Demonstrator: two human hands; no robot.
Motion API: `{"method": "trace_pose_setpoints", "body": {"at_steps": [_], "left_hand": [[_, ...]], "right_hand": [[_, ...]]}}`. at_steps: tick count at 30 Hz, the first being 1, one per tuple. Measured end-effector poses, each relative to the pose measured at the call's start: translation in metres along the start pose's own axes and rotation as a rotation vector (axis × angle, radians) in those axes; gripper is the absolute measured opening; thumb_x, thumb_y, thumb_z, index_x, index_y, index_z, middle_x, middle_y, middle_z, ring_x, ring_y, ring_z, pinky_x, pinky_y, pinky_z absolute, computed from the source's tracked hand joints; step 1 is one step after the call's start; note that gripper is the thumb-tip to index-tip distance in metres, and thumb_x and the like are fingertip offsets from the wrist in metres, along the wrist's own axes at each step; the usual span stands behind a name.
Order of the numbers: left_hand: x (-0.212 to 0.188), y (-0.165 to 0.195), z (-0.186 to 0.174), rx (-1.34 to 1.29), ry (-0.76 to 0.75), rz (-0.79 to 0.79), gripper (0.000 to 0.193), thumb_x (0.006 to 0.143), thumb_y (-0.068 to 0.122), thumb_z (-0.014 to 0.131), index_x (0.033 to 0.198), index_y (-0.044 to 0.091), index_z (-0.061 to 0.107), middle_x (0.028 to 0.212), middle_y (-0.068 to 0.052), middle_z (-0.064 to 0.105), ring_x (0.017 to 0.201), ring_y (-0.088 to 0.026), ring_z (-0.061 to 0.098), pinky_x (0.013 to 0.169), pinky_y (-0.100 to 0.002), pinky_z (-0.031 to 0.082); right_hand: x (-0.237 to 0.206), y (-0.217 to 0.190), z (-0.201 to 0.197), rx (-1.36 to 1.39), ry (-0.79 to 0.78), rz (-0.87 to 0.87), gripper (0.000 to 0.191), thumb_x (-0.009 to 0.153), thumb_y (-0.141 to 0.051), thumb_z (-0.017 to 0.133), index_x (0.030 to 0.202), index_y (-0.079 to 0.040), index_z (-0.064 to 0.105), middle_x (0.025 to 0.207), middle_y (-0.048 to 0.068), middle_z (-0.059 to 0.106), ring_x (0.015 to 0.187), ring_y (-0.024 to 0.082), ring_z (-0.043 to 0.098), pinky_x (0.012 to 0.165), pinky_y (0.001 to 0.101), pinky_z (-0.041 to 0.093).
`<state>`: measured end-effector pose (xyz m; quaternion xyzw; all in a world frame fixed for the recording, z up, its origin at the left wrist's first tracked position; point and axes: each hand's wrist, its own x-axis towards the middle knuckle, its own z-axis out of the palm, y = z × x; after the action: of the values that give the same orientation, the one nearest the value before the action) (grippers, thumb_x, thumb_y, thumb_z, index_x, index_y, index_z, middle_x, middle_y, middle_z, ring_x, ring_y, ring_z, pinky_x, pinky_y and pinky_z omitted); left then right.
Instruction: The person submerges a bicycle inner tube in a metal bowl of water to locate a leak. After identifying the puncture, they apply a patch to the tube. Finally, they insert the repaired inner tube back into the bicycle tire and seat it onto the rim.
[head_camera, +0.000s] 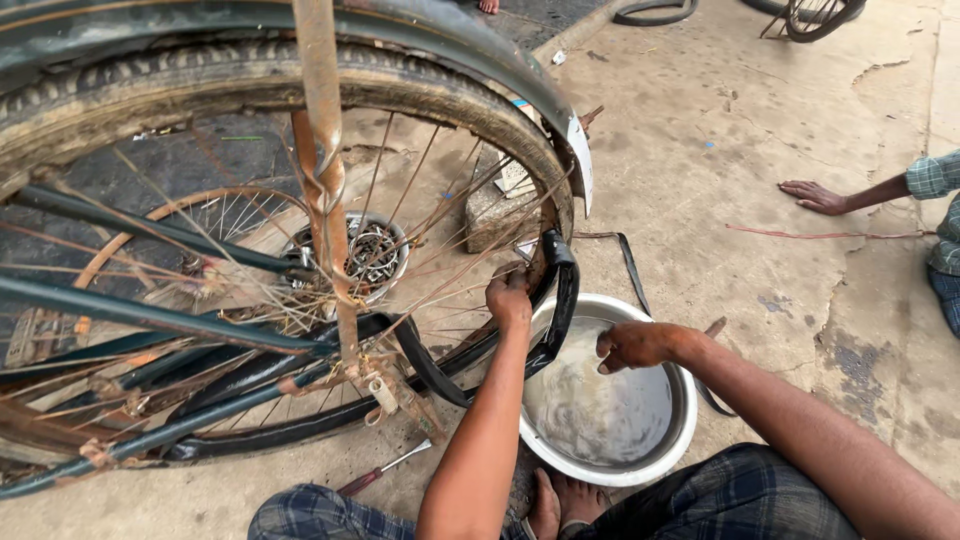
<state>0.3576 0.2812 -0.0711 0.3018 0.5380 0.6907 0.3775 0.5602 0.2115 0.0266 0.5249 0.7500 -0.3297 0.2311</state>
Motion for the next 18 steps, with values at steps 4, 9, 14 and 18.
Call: {"method": "trace_pose_setpoints", "body": {"at_steps": [4, 9, 14, 18], "left_hand": [[0.001, -0.001, -0.003, -0.107, -0.022, 0.021, 0.019, 0.097, 0.014, 0.073, 0.093, -0.005, 0.075, 0.074, -0.006, 0.067, 0.066, -0.014, 0.055, 0.062, -0.031, 0.044], [0.001, 0.003, -0.007, 0.112, 0.007, 0.067, 0.021, 0.092, 0.015, 0.075, 0.09, -0.005, 0.075, 0.07, -0.006, 0.069, 0.063, -0.016, 0.058, 0.062, -0.031, 0.046], [0.002, 0.005, -0.005, 0.073, -0.004, 0.059, 0.023, 0.093, 0.017, 0.076, 0.091, -0.006, 0.073, 0.07, -0.008, 0.067, 0.062, -0.016, 0.054, 0.06, -0.032, 0.044], [0.004, 0.005, 0.0, 0.146, -0.003, 0.05, 0.025, 0.097, 0.02, 0.072, 0.09, -0.003, 0.071, 0.069, -0.009, 0.067, 0.061, -0.017, 0.052, 0.059, -0.033, 0.044]], "right_hand": [[0.007, 0.006, 0.002, 0.007, -0.006, 0.089, 0.062, 0.095, -0.046, 0.062, 0.144, -0.009, 0.054, 0.136, 0.011, 0.065, 0.115, 0.029, 0.071, 0.105, 0.0464, 0.053], [0.015, 0.006, 0.001, -0.027, 0.013, 0.002, 0.06, 0.096, -0.048, 0.063, 0.142, -0.01, 0.056, 0.138, 0.009, 0.062, 0.121, 0.026, 0.064, 0.106, 0.0458, 0.051], [0.014, 0.007, -0.001, -0.005, 0.033, 0.017, 0.059, 0.094, -0.047, 0.067, 0.138, -0.01, 0.059, 0.13, 0.011, 0.069, 0.117, 0.025, 0.068, 0.101, 0.0409, 0.056], [0.01, 0.005, -0.002, 0.005, 0.034, 0.049, 0.06, 0.093, -0.047, 0.067, 0.14, -0.011, 0.058, 0.128, 0.009, 0.07, 0.114, 0.025, 0.069, 0.099, 0.0414, 0.056]]}}
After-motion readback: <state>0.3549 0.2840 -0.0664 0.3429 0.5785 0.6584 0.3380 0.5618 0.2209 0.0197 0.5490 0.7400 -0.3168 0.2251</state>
